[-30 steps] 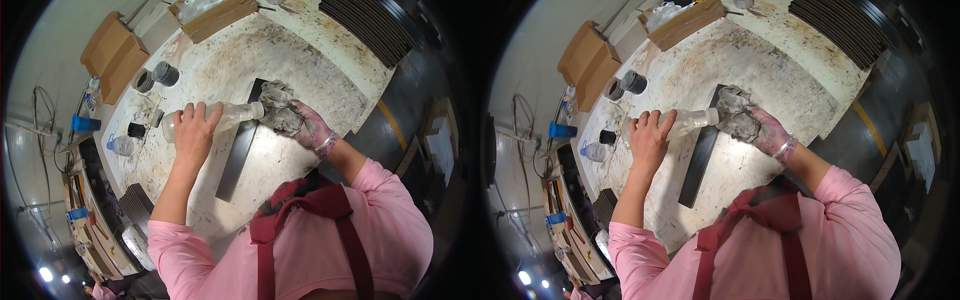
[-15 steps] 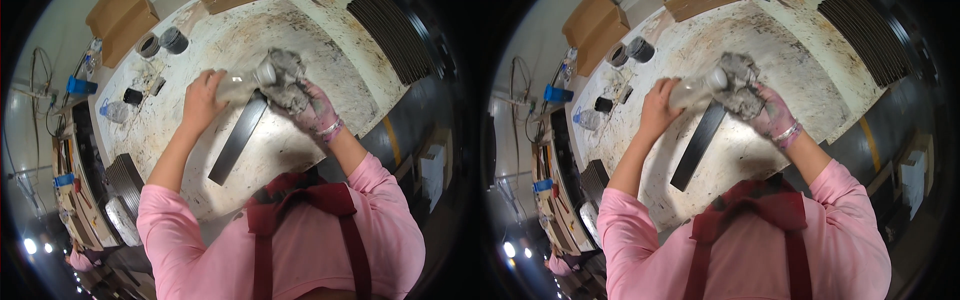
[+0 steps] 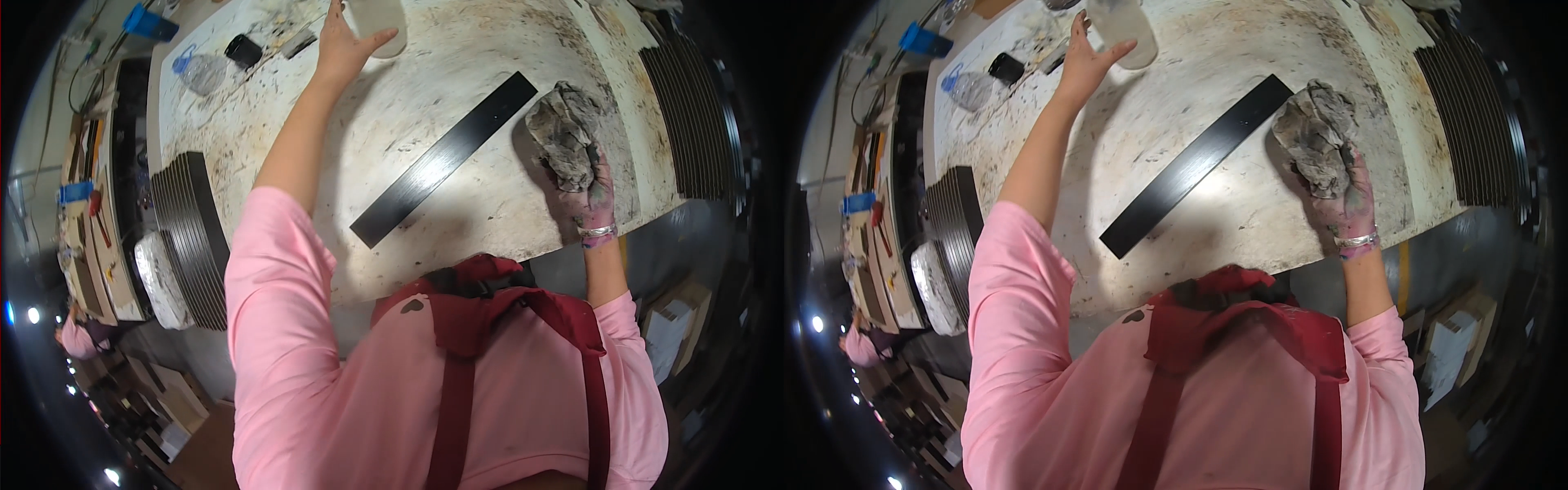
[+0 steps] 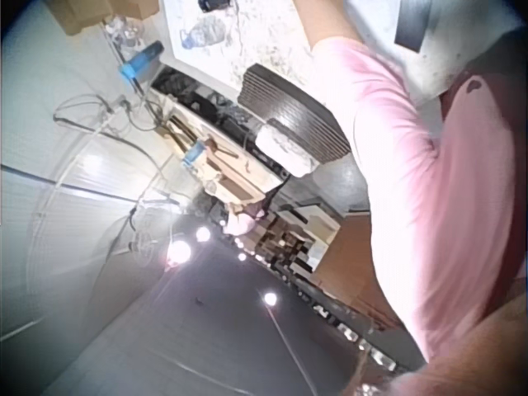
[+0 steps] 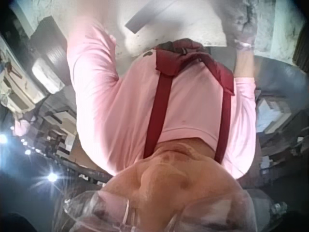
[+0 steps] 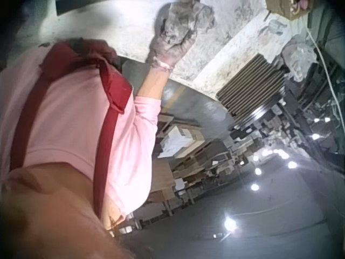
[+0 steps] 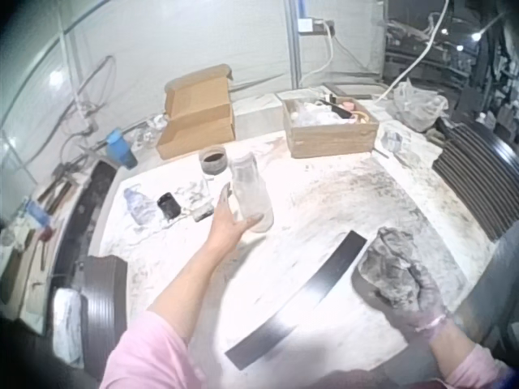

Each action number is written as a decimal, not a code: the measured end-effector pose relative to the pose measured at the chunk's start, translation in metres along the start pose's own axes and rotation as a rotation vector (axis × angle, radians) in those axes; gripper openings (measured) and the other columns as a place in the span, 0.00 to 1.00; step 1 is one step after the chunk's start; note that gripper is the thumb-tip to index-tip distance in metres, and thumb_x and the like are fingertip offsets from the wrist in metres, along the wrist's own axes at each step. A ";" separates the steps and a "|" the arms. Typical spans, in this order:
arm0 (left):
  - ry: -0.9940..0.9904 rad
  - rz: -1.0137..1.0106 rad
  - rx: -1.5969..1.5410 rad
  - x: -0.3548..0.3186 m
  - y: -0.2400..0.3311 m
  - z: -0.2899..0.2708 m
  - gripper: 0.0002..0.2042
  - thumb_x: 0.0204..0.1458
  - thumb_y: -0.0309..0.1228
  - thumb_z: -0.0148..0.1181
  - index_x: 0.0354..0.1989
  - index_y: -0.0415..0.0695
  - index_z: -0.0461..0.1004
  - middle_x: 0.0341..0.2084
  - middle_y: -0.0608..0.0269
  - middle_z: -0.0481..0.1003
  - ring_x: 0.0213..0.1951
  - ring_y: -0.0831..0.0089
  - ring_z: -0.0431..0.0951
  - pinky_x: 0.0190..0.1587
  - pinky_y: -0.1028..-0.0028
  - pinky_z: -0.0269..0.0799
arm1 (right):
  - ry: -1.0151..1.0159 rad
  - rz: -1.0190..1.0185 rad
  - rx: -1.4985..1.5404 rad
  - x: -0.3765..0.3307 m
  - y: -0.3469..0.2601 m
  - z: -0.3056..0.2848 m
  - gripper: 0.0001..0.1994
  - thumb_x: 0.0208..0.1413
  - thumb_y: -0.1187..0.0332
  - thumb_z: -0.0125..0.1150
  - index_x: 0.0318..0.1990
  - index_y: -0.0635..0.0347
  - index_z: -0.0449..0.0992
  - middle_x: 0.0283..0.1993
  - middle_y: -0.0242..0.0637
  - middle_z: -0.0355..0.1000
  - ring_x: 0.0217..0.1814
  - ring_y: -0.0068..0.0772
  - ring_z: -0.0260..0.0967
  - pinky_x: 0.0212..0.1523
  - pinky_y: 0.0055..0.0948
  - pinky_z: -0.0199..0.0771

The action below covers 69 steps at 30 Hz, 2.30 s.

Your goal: The person applies a liquid from a bottle onto a cloth and wipes the surface and edges of several long, dark wooden panels one by one.

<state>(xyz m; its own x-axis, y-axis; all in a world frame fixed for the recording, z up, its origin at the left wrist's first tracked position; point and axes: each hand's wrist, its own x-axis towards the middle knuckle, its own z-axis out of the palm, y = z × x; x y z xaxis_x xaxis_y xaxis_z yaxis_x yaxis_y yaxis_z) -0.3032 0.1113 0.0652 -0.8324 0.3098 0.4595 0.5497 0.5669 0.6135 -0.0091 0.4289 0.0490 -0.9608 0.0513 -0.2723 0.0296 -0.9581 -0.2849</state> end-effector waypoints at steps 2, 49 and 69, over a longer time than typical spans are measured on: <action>-0.041 0.016 0.078 -0.044 -0.008 -0.033 0.44 0.42 0.48 0.68 0.63 0.35 0.55 0.57 0.43 0.62 0.58 0.57 0.65 0.59 0.63 0.63 | 0.151 -0.113 -0.133 0.001 -0.002 0.015 0.21 0.61 0.61 0.48 0.60 0.59 0.65 0.61 0.42 0.65 0.63 0.45 0.62 0.64 0.50 0.61; -0.166 -0.290 0.156 -0.301 0.080 -0.071 0.31 0.36 0.29 0.71 0.54 0.44 0.69 0.42 0.57 0.69 0.46 0.58 0.67 0.50 0.63 0.59 | -0.317 -0.863 -2.613 0.094 0.075 0.056 0.15 0.47 0.74 0.51 0.44 0.53 0.75 0.44 0.43 0.71 0.47 0.46 0.70 0.46 0.41 0.74; -0.177 -0.283 0.100 -0.301 0.074 -0.073 0.31 0.35 0.29 0.71 0.53 0.43 0.70 0.43 0.58 0.71 0.46 0.58 0.68 0.51 0.63 0.60 | -0.039 -0.690 -2.699 0.121 0.002 0.052 0.11 0.51 0.65 0.54 0.42 0.54 0.72 0.43 0.49 0.69 0.41 0.51 0.71 0.40 0.44 0.73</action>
<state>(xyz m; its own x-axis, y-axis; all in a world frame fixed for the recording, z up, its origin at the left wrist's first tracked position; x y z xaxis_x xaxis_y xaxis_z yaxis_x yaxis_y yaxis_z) -0.0067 0.0042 0.0195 -0.9549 0.2525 0.1564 0.2933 0.7186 0.6306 -0.1395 0.4187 0.0629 -0.9775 -0.0295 0.2091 -0.0446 0.9967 -0.0677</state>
